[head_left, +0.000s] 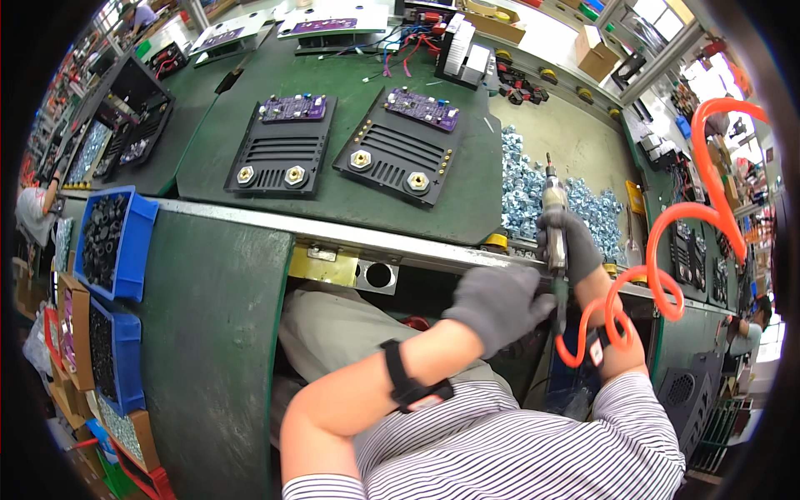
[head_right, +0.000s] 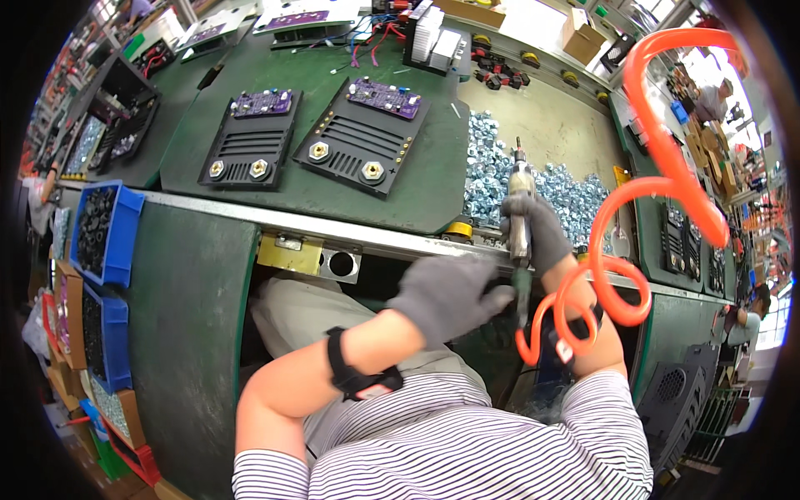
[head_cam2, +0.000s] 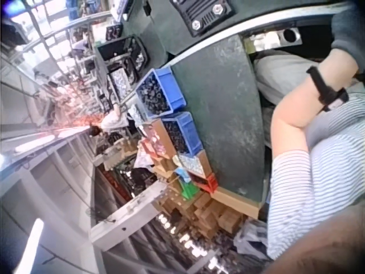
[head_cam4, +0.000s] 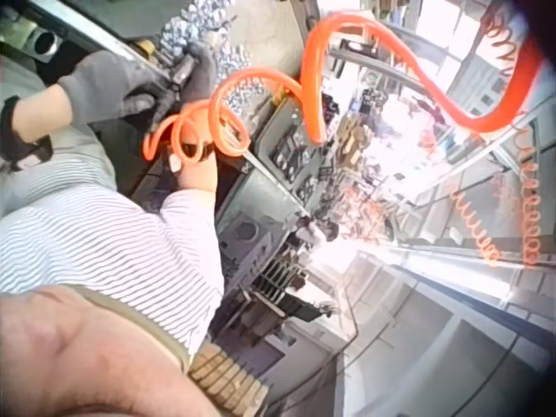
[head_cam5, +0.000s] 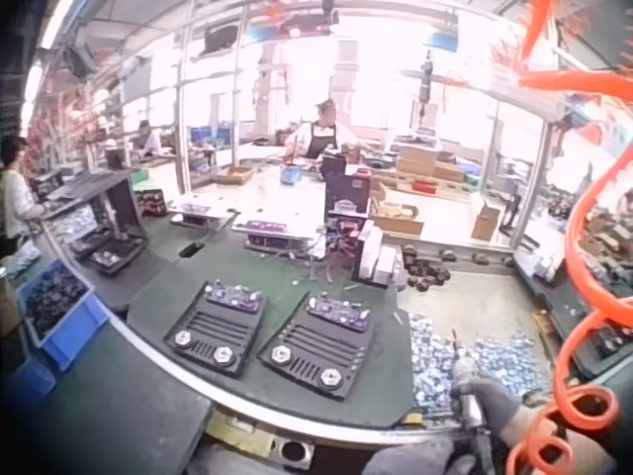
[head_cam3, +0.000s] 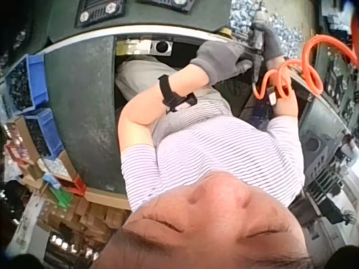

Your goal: Assemble electronic components onto a base plate using a power screwdriver and various fasteners.

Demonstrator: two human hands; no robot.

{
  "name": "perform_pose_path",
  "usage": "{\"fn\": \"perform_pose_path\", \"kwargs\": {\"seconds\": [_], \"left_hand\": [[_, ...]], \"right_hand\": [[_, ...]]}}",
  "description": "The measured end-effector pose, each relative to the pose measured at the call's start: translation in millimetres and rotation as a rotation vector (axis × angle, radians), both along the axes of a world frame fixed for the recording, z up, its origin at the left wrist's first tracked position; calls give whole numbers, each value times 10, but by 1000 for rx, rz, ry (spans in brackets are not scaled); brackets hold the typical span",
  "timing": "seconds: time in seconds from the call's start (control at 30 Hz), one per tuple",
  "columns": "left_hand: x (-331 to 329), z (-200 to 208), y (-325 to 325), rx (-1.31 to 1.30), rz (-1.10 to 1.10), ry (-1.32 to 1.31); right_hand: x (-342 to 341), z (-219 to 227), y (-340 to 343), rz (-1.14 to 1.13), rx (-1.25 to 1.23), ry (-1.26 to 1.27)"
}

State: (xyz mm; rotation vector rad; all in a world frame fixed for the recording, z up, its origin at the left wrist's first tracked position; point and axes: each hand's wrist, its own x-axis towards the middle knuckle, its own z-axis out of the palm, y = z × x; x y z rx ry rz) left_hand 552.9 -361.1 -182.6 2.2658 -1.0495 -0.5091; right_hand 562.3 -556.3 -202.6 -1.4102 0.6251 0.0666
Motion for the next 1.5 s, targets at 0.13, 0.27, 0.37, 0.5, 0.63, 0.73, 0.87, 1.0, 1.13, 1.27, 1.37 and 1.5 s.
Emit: {"fn": "perform_pose_path", "kwargs": {"seconds": [0.13,0.27,0.37,0.5,0.63,0.73,0.87,1.0,1.13,1.27,1.37,1.5], "left_hand": [[326,-61,845,-352,351,-478],[530,-42,1727,-115,611,-561],[673,-161,2150,58,708,-578],[767,-414,2364,60,826,-562],[797,-535,2395,26,841,-550],[807,-516,2389,50,824,-586],[818,-502,2360,83,822,-586],[832,-503,2348,90,815,-598],[834,-500,2355,107,802,-599],[824,-506,2360,97,802,-614],[838,-525,2382,124,811,-613],[850,-611,2434,76,806,-646]], "right_hand": [[375,-80,-557,-3,-51,95],[656,-253,-915,38,-322,123],[796,-282,-1070,52,-243,200],[935,-308,-1142,50,-272,270],[1003,-371,-1194,20,-260,297],[1007,-400,-1246,-1,-235,290],[1008,-426,-1278,-21,-203,279],[1008,-449,-1287,-13,-199,264],[1005,-519,-1350,15,-218,238],[1008,-605,-1428,38,-295,235],[1015,-627,-1439,49,-258,203],[970,-584,-1412,21,-333,272]]}}
